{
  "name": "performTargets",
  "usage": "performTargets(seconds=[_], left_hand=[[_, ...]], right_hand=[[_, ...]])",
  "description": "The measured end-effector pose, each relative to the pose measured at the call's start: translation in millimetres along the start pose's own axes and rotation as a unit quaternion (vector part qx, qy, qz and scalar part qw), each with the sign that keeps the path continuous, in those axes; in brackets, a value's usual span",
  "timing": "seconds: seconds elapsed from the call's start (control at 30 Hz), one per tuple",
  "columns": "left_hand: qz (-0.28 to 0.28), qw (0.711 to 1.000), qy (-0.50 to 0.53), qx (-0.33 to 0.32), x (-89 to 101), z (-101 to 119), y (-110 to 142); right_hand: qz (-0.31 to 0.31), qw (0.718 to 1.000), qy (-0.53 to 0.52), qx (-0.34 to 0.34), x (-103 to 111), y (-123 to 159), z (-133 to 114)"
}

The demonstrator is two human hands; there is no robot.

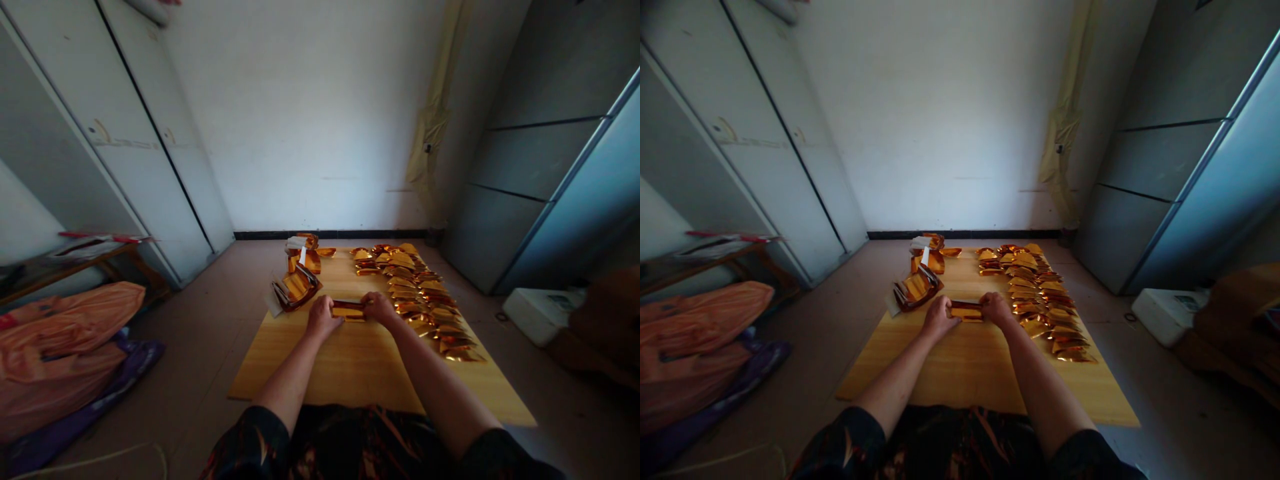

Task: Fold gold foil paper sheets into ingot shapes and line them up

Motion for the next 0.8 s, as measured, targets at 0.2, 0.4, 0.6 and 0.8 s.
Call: performTargets(seconds=[0.2, 0.4, 0.6, 0.8], left_hand=[[0.005, 1.000, 0.022, 0.014, 1.9, 2.5, 1.7], [-0.003, 0.999, 0.044, -0.002, 2.2, 5.1, 0.8], [-0.025, 0.999, 0.022, -0.036, 1.0, 7.7, -0.1], [-0.026, 0.999, 0.026, -0.032, -1.1, 5.5, 0.6]], right_hand=[[-0.001, 1.000, 0.008, 0.004, -5.2, -4.2, 1.9], [0.007, 1.000, 0.016, 0.003, -4.7, -1.4, 0.0], [0.007, 1.000, 0.021, 0.006, -3.2, 3.1, -3.0], [0.011, 1.000, 0.025, 0.008, -3.6, 3.7, -2.5]])
Point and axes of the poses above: each hand's wrist, its own y-axis away from the middle knuckle, its own x-axis out of the back of the hand, z = x × y, the point moved 7 cm from there along -y, towards the middle knuckle, and after that the axes turned 15 degrees about -x, right-handed, at the moved point
